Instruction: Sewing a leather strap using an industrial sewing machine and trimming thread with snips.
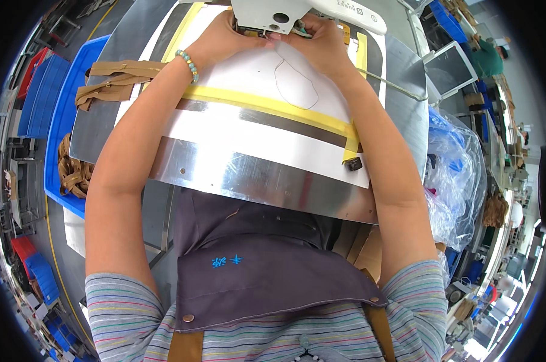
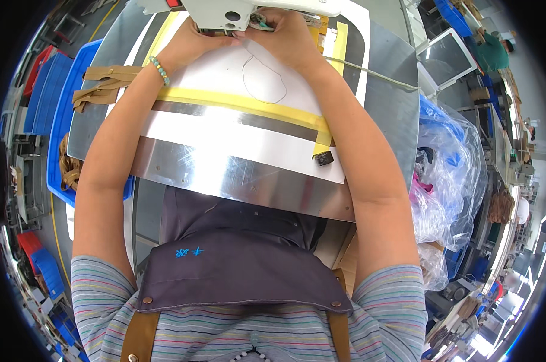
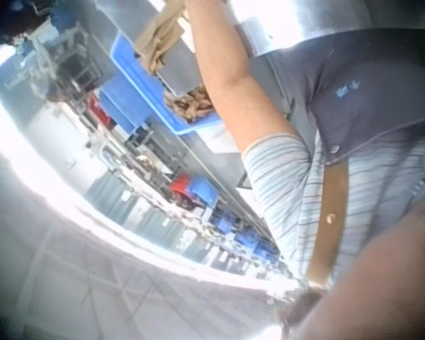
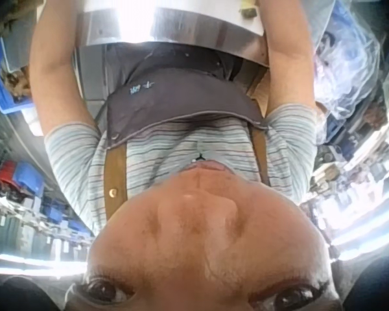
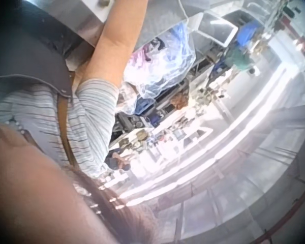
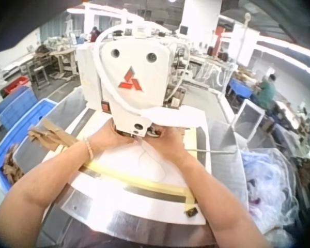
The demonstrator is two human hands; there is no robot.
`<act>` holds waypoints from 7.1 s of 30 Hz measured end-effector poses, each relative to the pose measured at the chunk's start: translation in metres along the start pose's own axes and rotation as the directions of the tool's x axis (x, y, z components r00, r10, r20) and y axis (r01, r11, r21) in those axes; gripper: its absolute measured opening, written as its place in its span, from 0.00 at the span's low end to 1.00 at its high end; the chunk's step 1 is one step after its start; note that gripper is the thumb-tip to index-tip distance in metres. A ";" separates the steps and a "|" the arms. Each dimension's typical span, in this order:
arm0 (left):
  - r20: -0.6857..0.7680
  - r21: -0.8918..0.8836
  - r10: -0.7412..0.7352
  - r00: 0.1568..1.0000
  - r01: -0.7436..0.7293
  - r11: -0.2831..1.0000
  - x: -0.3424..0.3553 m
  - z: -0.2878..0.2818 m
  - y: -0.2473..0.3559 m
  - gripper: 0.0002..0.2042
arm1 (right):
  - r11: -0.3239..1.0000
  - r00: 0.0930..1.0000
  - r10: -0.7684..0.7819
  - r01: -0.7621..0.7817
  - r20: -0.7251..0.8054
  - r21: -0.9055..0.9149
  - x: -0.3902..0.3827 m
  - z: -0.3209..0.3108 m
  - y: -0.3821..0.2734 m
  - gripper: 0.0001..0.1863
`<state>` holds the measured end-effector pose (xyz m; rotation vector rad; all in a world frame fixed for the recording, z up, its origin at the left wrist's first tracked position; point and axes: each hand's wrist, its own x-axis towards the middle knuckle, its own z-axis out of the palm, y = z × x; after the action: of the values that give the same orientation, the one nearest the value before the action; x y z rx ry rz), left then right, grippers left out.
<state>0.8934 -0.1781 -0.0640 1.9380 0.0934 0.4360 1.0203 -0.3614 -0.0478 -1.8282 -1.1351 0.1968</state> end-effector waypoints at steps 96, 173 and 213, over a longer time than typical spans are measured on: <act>-0.153 0.049 0.049 0.987 -0.042 0.998 -0.014 -0.013 0.001 0.20 | 0.802 0.823 -0.565 0.565 0.061 -0.192 0.003 -0.010 0.024 0.19; -0.086 0.051 0.051 0.995 -0.047 0.998 -0.014 -0.011 0.005 0.26 | 0.324 0.409 -0.874 0.893 0.262 -0.311 0.047 -0.025 0.036 0.11; -0.051 0.264 0.067 0.997 -0.051 0.963 -0.005 -0.013 0.012 0.16 | 0.958 0.689 -0.204 -0.006 0.695 0.287 0.026 -0.042 -0.018 0.13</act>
<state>0.8825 -0.1724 -0.0502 2.1930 0.1378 0.5428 1.0475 -0.3655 -0.0030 -1.4460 -1.6431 1.0380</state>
